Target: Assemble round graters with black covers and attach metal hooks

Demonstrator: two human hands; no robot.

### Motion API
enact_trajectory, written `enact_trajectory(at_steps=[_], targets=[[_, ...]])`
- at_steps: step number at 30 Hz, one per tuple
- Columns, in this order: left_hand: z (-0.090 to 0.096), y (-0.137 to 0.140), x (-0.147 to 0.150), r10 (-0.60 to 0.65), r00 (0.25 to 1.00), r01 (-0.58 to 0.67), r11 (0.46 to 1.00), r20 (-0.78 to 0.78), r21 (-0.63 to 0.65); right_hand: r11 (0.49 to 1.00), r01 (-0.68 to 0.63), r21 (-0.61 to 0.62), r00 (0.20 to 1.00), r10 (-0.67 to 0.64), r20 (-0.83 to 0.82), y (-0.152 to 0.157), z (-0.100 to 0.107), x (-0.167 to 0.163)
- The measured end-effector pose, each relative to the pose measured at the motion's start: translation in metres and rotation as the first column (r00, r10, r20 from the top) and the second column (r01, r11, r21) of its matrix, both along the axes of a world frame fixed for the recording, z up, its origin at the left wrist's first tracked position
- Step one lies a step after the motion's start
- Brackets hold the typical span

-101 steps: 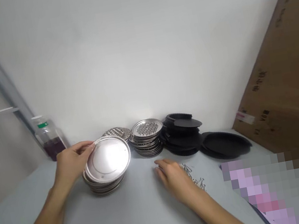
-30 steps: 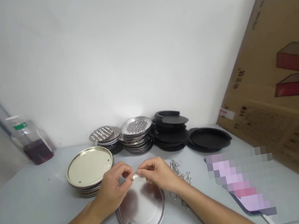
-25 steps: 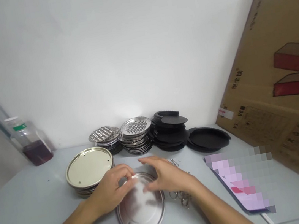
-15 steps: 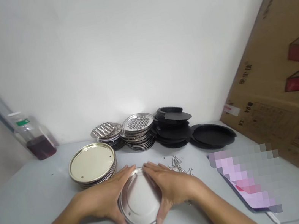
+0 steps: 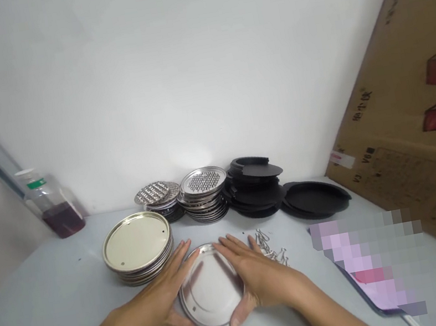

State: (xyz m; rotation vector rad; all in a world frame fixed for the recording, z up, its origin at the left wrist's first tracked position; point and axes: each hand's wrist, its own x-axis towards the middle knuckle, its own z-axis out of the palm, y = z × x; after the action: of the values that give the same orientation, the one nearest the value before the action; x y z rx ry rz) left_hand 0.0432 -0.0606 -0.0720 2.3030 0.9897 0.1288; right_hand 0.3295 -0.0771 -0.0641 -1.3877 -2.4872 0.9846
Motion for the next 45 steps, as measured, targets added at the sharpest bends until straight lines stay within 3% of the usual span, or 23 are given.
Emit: enact_trajectory(at_steps=[11, 19, 24, 27, 34, 38, 41, 43, 45], targets=[[0.009, 0.0, -0.018, 0.101, 0.995, -0.102, 0.995, -0.013, -0.022, 0.998, 0.05, 0.035, 0.999, -0.05, 0.001, -0.003, 0.006, -0.012], [-0.004, -0.001, 0.0, -0.015, 1.0, 0.015, 1.0, 0.002, 0.019, 0.999, -0.031, 0.014, 0.999, 0.031, -0.019, -0.001, 0.001, -0.012], [0.001, -0.001, -0.003, -0.008, 1.0, 0.008, 1.0, -0.01, 0.007, 0.996, 0.084, -0.025, 0.992, -0.081, 0.101, 0.0, 0.006, -0.001], [0.001, -0.001, -0.004, 0.029, 0.999, -0.028, 1.0, 0.015, -0.007, 0.996, 0.089, -0.007, 0.988, -0.088, 0.125, 0.0, 0.009, 0.0], [-0.003, 0.002, -0.006, 0.016, 0.998, -0.018, 0.999, 0.057, 0.028, 0.995, 0.098, 0.023, 0.991, -0.1, 0.085, -0.002, 0.011, 0.002], [-0.006, 0.003, -0.008, 0.018, 0.999, -0.02, 0.999, 0.049, 0.035, 0.992, 0.117, 0.047, 0.993, -0.116, -0.017, -0.003, 0.014, 0.007], [-0.004, 0.003, -0.008, 0.018, 0.999, -0.019, 0.999, 0.028, 0.04, 0.946, 0.262, 0.193, 0.964, -0.249, -0.09, 0.0, 0.016, 0.009], [-0.002, 0.002, -0.007, 0.021, 0.999, -0.022, 0.999, 0.026, 0.04, 0.846, 0.414, 0.337, 0.901, -0.432, -0.023, 0.004, 0.016, 0.011], [-0.001, 0.002, -0.007, 0.02, 0.999, -0.021, 0.999, 0.03, 0.038, 0.739, 0.478, 0.474, 0.799, -0.59, 0.114, 0.008, 0.014, 0.013]])
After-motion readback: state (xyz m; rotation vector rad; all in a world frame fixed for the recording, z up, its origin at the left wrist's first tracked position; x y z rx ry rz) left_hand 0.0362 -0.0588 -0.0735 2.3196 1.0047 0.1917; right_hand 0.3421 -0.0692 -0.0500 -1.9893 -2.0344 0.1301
